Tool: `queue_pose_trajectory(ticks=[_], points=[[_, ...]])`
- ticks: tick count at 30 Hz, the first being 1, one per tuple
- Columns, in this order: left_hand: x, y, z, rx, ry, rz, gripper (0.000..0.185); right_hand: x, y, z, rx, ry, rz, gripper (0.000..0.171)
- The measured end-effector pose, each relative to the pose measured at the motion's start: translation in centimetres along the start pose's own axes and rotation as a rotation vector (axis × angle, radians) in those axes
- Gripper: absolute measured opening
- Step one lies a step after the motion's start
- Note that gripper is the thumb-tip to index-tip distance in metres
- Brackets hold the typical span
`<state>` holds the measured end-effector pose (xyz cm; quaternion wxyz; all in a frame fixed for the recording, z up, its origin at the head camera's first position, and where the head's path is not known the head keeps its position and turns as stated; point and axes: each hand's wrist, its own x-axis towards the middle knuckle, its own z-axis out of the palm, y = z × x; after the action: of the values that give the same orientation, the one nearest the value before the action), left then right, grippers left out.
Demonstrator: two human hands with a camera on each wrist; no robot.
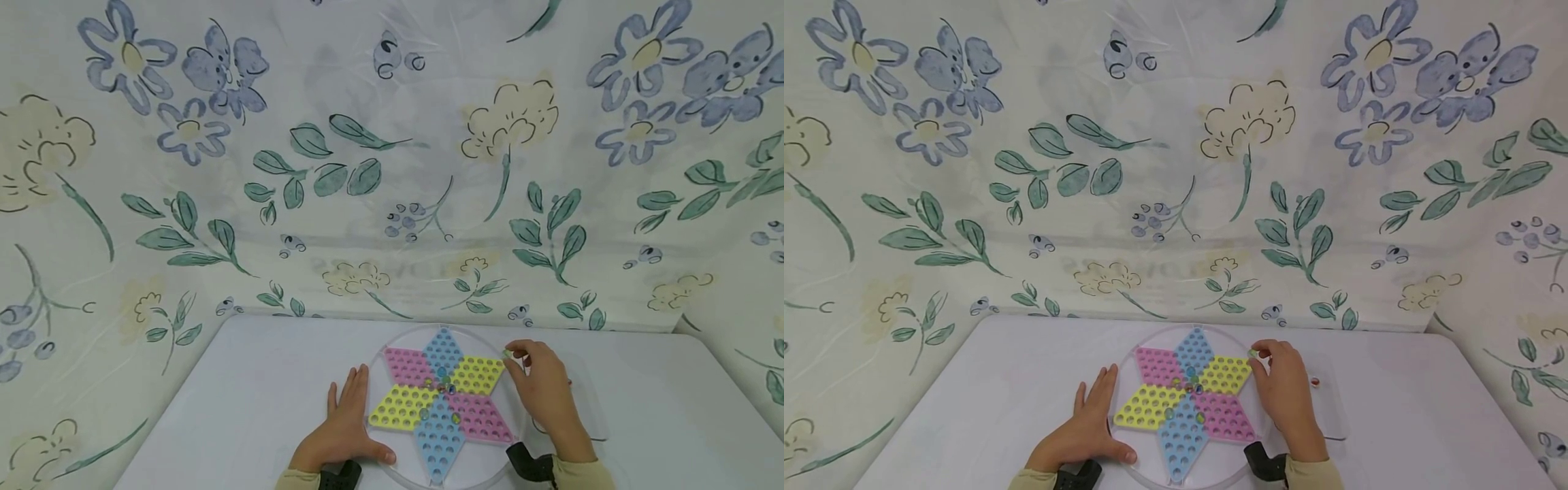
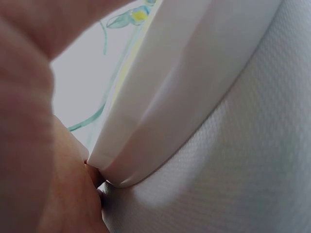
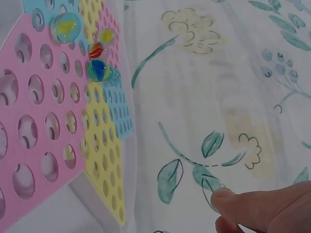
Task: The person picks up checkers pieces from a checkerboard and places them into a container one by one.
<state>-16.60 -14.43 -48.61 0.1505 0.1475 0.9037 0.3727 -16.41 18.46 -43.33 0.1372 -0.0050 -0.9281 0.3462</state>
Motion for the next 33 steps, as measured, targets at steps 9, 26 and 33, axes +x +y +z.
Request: queue_pose_trajectory(ticks=[9,26,33], points=[[0.0,0.0,0.0,0.002,-0.002,0.0,0.149,-0.1,0.7,-0.8,-0.007,0.018,0.013,0.021],[0.0,0.0,-0.1,-0.009,-0.01,0.0,0.149,0.1,1.8,-1.9,-0.02,-0.013,0.073,0.024],[0.0,0.0,-0.1,0.003,-0.007,-0.005,0.149,0.3,2.2,-2.1,-0.024,-0.038,0.095,0.024]])
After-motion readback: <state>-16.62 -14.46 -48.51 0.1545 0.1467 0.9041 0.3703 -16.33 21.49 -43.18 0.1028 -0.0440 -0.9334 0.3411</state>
